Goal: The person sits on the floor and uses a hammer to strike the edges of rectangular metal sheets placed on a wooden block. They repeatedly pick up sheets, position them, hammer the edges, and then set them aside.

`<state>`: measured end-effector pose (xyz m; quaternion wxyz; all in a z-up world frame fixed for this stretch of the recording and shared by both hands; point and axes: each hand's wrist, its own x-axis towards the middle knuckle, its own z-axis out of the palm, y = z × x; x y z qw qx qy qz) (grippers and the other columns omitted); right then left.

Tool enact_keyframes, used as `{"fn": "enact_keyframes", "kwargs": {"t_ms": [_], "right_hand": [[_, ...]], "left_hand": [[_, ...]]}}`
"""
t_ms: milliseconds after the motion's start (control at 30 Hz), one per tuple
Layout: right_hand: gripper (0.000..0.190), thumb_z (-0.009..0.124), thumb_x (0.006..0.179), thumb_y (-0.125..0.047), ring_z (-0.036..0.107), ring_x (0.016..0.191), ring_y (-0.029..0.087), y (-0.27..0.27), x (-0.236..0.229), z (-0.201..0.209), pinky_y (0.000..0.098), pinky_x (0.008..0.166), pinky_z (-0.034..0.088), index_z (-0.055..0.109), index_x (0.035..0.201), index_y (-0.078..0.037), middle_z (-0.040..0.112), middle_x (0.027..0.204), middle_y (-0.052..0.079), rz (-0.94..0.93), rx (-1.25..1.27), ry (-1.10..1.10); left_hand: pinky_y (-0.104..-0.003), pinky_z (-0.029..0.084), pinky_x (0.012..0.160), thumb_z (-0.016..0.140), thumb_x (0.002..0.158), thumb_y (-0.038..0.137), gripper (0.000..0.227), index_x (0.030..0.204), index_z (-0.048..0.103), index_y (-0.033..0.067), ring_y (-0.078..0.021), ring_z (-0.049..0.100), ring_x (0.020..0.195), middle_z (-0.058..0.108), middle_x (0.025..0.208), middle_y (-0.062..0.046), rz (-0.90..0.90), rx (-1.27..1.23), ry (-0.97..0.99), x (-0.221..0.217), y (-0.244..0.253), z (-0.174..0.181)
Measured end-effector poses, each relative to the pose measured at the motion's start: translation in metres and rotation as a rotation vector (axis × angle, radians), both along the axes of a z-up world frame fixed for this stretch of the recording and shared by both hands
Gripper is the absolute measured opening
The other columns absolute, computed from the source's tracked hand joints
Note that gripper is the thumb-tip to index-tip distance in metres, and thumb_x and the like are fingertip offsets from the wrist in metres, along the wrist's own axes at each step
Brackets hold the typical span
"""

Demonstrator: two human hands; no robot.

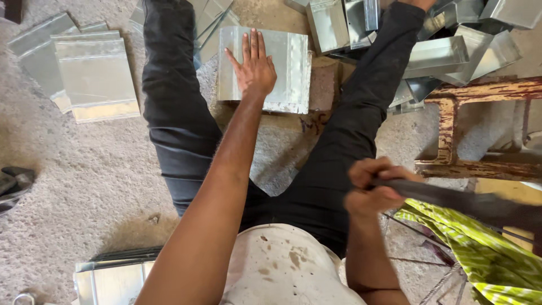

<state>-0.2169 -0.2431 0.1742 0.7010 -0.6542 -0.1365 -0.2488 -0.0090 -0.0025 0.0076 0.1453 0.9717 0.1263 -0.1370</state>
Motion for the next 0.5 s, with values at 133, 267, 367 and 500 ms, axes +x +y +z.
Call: {"fn": "enact_keyframes", "kwargs": {"t_ms": [133, 267, 367, 500], "right_hand": [[0.037, 0.045, 0.113, -0.043, 0.048, 0.057, 0.013, 0.014, -0.012, -0.095, 0.0308, 0.051, 0.034, 0.054, 0.104, -0.008, 0.05, 0.069, 0.007, 0.016, -0.568, 0.305], [0.037, 0.06, 0.104, -0.036, 0.059, 0.058, 0.012, 0.006, -0.007, -0.093, 0.0277, 0.053, 0.045, 0.066, 0.11, 0.0, 0.061, 0.068, 0.004, 0.045, -0.788, 0.679], [0.034, 0.059, 0.106, -0.034, 0.052, 0.061, 0.011, -0.004, -0.011, -0.042, 0.0281, 0.052, 0.039, 0.067, 0.109, -0.001, 0.061, 0.074, 0.004, 0.104, -0.543, 0.769], [0.044, 0.064, 0.105, -0.045, 0.051, 0.06, 0.013, 0.0, -0.015, 0.023, 0.027, 0.054, 0.042, 0.06, 0.122, -0.005, 0.061, 0.086, 0.007, 0.21, -0.084, 0.508]], "left_hand": [[-0.068, -0.004, 0.124, 0.023, 0.111, 0.037, 0.063, 0.166, 0.004, 0.0135, -0.0188, 0.0, 0.16, -0.001, 0.174, 0.002, -0.005, -0.003, -0.014, -0.002, 0.002, -0.004], [-0.069, -0.004, 0.121, 0.023, 0.109, 0.038, 0.065, 0.165, 0.003, 0.0136, -0.0216, -0.003, 0.159, -0.003, 0.173, 0.001, 0.009, 0.0, -0.004, -0.002, 0.0, 0.0], [-0.069, -0.004, 0.124, 0.025, 0.111, 0.038, 0.065, 0.167, 0.005, 0.0123, -0.0217, -0.002, 0.161, -0.001, 0.175, 0.001, 0.009, -0.007, -0.02, -0.006, -0.001, 0.001], [-0.07, -0.003, 0.123, 0.024, 0.111, 0.038, 0.064, 0.167, 0.005, 0.0136, -0.0213, -0.001, 0.16, -0.001, 0.174, 0.002, 0.014, 0.001, -0.037, -0.005, 0.0, 0.003]]}}
